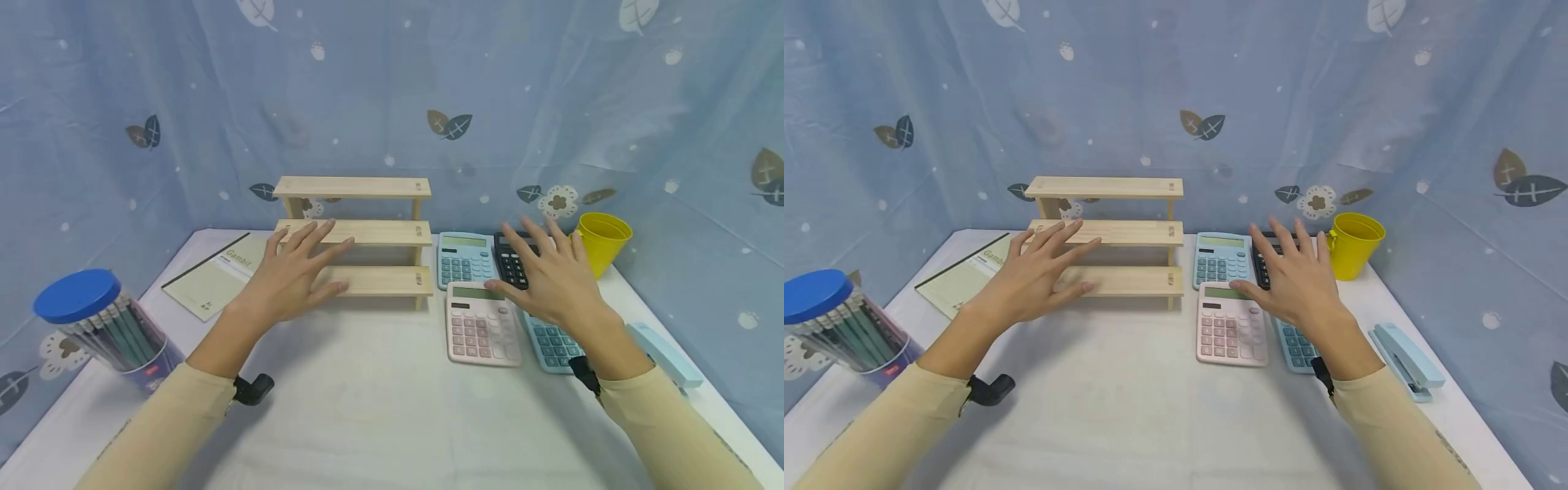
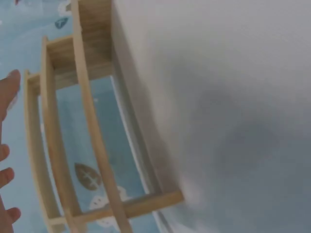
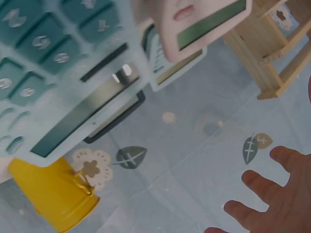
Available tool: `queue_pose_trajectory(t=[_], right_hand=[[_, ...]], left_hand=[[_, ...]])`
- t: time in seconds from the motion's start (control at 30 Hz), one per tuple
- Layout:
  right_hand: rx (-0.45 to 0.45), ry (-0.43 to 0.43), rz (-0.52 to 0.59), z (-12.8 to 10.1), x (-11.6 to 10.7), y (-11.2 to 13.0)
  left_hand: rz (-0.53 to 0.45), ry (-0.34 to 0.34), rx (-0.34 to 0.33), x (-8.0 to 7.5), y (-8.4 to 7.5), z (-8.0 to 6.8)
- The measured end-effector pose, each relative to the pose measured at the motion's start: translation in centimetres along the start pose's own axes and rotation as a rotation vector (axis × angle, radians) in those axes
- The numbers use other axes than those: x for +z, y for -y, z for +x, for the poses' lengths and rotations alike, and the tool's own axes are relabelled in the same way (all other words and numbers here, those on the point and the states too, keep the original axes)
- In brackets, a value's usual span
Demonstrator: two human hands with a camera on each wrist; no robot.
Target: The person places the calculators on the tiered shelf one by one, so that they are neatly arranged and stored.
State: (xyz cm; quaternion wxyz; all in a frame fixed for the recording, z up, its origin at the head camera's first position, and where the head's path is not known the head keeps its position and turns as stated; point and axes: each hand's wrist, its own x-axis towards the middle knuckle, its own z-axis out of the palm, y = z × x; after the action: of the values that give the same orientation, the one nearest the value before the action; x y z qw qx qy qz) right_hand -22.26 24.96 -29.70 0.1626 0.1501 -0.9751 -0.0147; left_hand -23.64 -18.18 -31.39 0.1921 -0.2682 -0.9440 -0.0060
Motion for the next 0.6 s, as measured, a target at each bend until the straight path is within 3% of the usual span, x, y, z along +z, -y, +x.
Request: queue_pose_trajectory(t=[0.47, 0.6], right_hand=[[0.003, 0.020, 0.097, -2.4, 1.7, -2.1], [0.013, 0.033, 0.131, -3.0, 2.2, -2.5]], left_hand=[[-0.071, 0.005, -0.047, 1.7, 2.2, -1.9], [-0.150, 0.015, -0.089, 1.9, 2.8, -2.7]])
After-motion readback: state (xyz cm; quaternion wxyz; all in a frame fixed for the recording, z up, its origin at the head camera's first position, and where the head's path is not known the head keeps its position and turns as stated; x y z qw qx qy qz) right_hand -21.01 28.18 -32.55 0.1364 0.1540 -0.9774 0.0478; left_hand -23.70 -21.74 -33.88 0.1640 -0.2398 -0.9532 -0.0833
